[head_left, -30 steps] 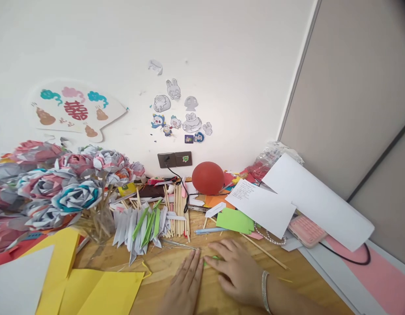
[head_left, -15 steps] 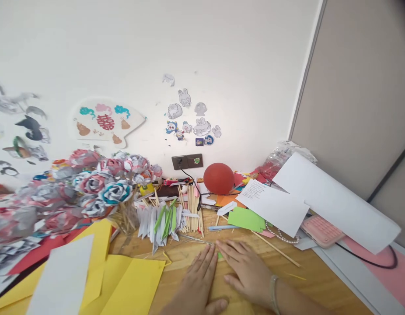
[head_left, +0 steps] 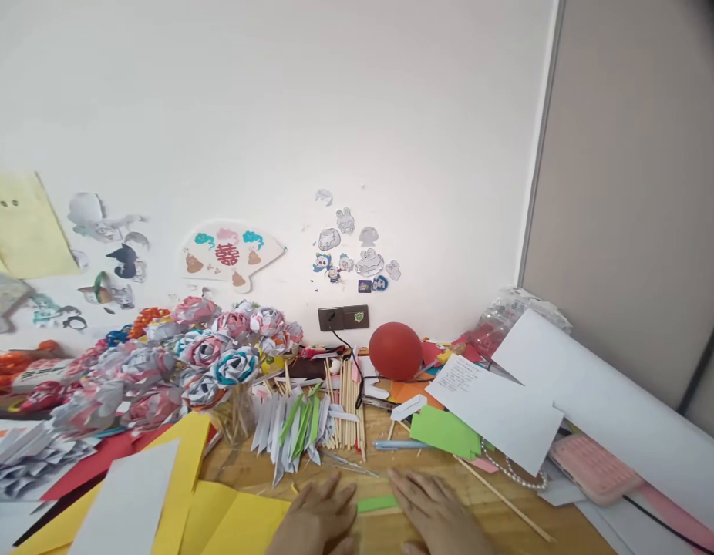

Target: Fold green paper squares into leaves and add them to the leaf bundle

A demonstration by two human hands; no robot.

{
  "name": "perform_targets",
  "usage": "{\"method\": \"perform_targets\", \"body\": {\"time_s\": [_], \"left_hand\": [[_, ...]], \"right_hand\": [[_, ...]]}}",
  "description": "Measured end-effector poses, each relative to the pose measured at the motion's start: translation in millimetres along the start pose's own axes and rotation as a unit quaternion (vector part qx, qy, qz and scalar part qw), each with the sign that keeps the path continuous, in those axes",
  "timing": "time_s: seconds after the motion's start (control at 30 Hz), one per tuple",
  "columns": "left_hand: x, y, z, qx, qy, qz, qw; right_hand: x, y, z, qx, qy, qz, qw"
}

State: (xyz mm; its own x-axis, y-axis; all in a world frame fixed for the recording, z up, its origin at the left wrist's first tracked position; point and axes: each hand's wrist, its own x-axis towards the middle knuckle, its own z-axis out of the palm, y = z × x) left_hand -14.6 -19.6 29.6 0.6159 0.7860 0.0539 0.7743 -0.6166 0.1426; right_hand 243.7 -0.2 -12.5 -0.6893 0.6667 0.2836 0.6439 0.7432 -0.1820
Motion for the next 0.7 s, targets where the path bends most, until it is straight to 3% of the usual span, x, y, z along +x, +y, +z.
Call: {"method": "perform_targets", "body": {"time_s": [0.13, 0.2, 0.3, 0.57, 0.7], "left_hand": [[10, 11, -7.1, 0.028, 0.032, 0.007, 0.999], [19, 20, -15.2, -0.015, 0.014, -0.069, 0.997], [34, 28, -21.0, -0.034, 0.020, -0.128, 0.991], [44, 29, -1.8, -0.045, 0.036, -0.182, 0.982], [42, 18, -13.8, -0.035, 0.045, -0.201, 0.978]], "right_hand": [[-1, -5, -5, 0.033, -0.018, 0.035, 0.999], [-2, -11, -13, 0.056, -0.034, 0.056, 0.996], [-1, -20, -26, 0.080, -0.047, 0.079, 0.993], [7, -25, -35, 0.092, -0.043, 0.085, 0.991], [5, -19, -30, 0.079, -0.005, 0.099, 0.992]]}}
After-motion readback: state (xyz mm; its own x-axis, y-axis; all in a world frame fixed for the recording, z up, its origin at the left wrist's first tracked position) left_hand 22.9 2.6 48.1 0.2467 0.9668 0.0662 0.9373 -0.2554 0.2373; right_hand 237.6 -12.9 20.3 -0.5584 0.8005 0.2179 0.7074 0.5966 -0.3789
